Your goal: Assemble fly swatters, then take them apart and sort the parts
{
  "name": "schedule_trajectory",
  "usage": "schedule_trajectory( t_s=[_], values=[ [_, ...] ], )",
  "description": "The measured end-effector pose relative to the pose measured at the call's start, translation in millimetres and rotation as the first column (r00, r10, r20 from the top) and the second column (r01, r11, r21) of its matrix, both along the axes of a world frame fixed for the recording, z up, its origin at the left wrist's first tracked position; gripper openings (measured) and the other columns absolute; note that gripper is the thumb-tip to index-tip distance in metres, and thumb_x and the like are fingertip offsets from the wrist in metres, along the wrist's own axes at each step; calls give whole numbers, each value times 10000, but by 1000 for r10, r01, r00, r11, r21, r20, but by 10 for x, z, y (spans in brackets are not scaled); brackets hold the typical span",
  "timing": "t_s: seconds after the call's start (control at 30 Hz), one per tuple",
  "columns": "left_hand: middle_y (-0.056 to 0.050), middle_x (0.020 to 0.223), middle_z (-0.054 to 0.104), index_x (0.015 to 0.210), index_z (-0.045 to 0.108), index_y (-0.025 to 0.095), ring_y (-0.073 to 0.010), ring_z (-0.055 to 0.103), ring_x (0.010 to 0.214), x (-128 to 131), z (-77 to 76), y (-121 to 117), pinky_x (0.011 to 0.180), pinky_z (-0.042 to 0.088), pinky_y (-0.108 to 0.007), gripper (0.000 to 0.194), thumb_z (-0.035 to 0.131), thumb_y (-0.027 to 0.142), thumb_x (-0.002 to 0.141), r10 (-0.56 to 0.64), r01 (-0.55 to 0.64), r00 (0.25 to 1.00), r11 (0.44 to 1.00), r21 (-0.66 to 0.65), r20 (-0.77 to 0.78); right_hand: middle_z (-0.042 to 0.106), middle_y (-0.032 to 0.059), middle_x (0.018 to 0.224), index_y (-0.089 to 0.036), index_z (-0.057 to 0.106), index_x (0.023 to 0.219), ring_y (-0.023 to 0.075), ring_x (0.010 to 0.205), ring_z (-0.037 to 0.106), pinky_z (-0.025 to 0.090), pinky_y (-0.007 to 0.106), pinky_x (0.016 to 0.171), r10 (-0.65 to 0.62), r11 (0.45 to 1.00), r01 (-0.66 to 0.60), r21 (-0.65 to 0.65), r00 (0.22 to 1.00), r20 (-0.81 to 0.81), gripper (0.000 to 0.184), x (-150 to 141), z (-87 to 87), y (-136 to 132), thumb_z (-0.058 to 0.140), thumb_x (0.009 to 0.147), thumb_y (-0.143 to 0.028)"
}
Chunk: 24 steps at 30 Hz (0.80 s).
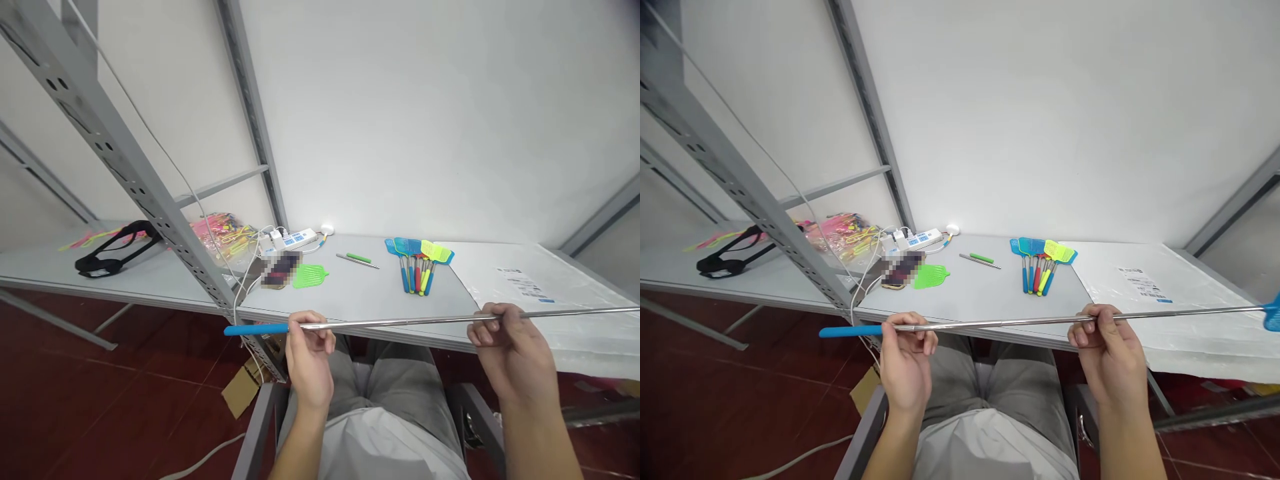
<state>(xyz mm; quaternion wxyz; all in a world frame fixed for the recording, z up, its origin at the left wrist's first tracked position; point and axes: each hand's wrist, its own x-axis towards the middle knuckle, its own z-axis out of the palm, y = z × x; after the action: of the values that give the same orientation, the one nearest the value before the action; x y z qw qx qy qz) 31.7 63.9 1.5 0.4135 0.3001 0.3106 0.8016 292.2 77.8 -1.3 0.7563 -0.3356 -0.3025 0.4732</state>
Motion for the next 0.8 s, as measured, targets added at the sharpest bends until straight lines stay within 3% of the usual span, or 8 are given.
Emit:
schedule_trajectory(
  t_s=[0.27, 0.47, 0.63, 0.8],
  values=[
    [29, 715, 487, 832, 538, 191, -65, 414, 452, -229, 19, 100, 459, 361, -219, 287, 511, 459, 931, 94, -85, 977, 995, -55, 192, 404, -55, 640, -184, 594, 784, 69, 492, 390, 356, 230, 488, -146, 988, 146, -42, 989, -8, 204, 114, -59, 71, 679, 839, -361],
    [66, 643, 426, 835, 527, 184, -56, 374, 429, -326, -65, 234, 442, 333, -204, 267, 594, 435, 893, 147, -122, 962, 985, -120, 229, 466, -44, 618, -201, 633, 874, 92, 495, 420, 370, 253, 495, -200, 976, 201, -80, 980, 20, 259, 124, -140, 140, 651, 840, -457],
    [72, 596, 402, 787, 503, 187, -74, 322, 413, -460, -96, 350, 406, 316, -215, 247, 547, 388, 924, 231, -192, 942, 966, -174, 243, 471, -49, 621, -204, 639, 896, 85, 499, 431, 383, 242, 496, -259, 959, 259, -118, 966, 15, 237, 125, -190, 193, 662, 834, -431],
    [33, 662, 505, 792, 523, 184, -101, 423, 487, -644, -202, 526, 459, 406, -222, 282, 444, 395, 962, 310, -240, 916, 932, -271, 255, 499, -31, 639, -198, 649, 921, 96, 524, 465, 405, 251, 512, -242, 962, 240, -128, 970, 7, 314, 170, -183, 292, 591, 870, -502]
  ],
)
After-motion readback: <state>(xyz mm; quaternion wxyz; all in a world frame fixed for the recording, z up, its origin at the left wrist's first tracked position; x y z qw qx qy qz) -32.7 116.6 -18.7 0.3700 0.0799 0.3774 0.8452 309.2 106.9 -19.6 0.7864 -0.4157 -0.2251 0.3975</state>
